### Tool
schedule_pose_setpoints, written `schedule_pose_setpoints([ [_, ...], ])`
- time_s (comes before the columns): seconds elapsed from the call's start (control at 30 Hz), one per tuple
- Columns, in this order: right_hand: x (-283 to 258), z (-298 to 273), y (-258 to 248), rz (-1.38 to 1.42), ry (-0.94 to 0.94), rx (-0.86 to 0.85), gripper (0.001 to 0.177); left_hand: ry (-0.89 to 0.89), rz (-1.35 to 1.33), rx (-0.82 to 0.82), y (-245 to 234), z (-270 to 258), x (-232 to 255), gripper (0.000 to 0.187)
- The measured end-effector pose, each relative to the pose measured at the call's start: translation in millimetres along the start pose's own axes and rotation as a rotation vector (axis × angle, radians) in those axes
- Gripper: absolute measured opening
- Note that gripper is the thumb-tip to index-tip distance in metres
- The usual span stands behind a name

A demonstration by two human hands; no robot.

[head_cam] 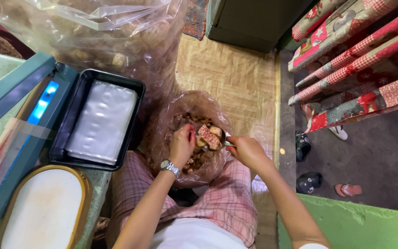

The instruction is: Packaging snacks into small plastic bags, weighing them on a scale, and sealing them using a heat sealer.

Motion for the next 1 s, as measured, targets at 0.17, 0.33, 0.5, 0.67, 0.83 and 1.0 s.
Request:
schedule_pose_setpoints([
  [0.17,13.0,15.8,4.7,-0.298,-0.003,0.011,0.019,0.039,-0.03,-0.052,-1.2,1.8,24.2,0.032],
  [0.33,-7.8,13.7,-12.7,-0.371,-0.042,0.022,0.013,0.037,0.071,-0.084,15.5,1.6,3.1,0.028],
  [0.5,-37.5,13.9,-19.4,-0.538,-0.102,0.161,0.015,0.01,0.07,-0.035,16.0,1.1,-3.4,0.018],
  [0.67,-45.0,22.4,-13.9,-0.581,-0.135,0.072,0.022,-0.026,0.074,-0.044,24.6,1.8,-18.5,0.014],
  [0.83,-64.9,0.4,-59.8,-0.56,-0.07,0.073,0.012,-0.07,0.046,-0.001,14.1,-0.2,-31.4,0.011],
  [1.0,-42.4,-20.5,-88.7,-0.366,0.103,-0.007,0.026,-0.189,-0.132,0.084,0.1,0.3,-72.5,0.011],
])
Point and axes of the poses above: each hand's wrist, its own z-axis towards the middle knuckle, its own y-axis out of the palm, x = y × z, the point moved 7 cm from there along z, towards the middle knuckle, and after that the axes turned 2 degrees about -x, right-handed, at the moved point
